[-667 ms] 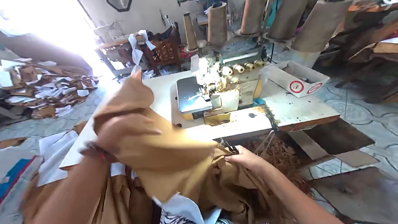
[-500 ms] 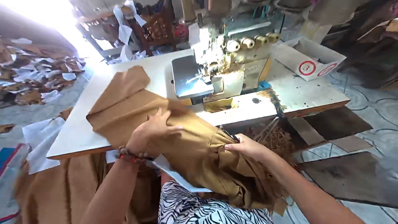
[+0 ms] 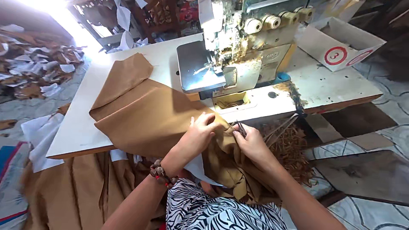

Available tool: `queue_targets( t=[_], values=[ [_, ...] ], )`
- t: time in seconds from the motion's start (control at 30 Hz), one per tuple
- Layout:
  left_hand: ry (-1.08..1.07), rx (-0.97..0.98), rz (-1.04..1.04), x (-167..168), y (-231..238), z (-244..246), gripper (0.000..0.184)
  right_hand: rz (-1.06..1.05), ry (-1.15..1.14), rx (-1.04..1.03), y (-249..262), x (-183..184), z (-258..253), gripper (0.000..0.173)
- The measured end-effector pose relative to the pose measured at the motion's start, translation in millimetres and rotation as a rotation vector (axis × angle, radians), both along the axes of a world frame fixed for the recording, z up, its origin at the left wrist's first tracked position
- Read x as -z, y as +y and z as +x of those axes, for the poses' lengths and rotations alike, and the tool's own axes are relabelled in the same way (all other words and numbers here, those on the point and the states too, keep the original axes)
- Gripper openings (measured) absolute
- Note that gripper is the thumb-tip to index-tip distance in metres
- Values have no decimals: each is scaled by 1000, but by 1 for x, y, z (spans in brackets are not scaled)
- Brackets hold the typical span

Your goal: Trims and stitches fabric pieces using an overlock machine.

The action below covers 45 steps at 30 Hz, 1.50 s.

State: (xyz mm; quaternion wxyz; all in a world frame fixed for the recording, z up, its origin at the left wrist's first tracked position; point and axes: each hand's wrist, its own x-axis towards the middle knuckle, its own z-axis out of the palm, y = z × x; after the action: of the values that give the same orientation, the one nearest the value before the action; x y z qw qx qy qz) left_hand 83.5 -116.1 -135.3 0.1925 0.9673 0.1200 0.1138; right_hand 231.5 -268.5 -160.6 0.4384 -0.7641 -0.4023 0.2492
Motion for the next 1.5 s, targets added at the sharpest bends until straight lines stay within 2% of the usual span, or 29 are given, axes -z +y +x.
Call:
queue_targets(
  t=[0.13, 0.2, 0.3, 0.47, 0.6, 0.7, 0.77, 0.87, 0.93, 1.03, 1.17, 1.5],
  values=[
    [59, 12, 92, 8, -11, 4, 23, 22, 197, -4, -5, 10, -4, 16],
    [88, 23, 127, 9, -16, 5, 18, 80, 233, -24, -6, 17, -1, 25],
    [187, 50, 125, 5, -20, 5, 13, 120, 273, -23, -8, 22, -1, 11],
    [226, 93, 112, -1, -15, 2, 13, 96, 403, -20, -17, 23, -3, 9],
    [-53, 302, 162, 4, -28, -21, 12, 96, 588, -66, -27, 16, 9, 5],
    [-34, 496, 248, 2, -60, -40, 14, 154, 746, -19, -31, 10, 14, 12],
    [-58, 512, 244, -7, -63, -42, 15, 148, 682, -39, -31, 4, 9, 11],
    [-171, 416, 305, -44, -62, -39, 20, 108, 431, -177, -36, -14, -11, 7],
    [-214, 385, 309, -54, -64, -38, 22, 198, 289, -202, -47, -20, -27, 5],
    [-277, 382, 217, -45, -65, -41, 20, 332, 151, -168, -64, -18, -40, 12],
    [-319, 387, 132, -29, -69, -47, 19, 364, 97, -170, -84, -16, -51, 17],
    [-569, 338, 80, -1, -69, -56, 4, 505, -10, -155, -90, -10, -63, 18]
  ],
)
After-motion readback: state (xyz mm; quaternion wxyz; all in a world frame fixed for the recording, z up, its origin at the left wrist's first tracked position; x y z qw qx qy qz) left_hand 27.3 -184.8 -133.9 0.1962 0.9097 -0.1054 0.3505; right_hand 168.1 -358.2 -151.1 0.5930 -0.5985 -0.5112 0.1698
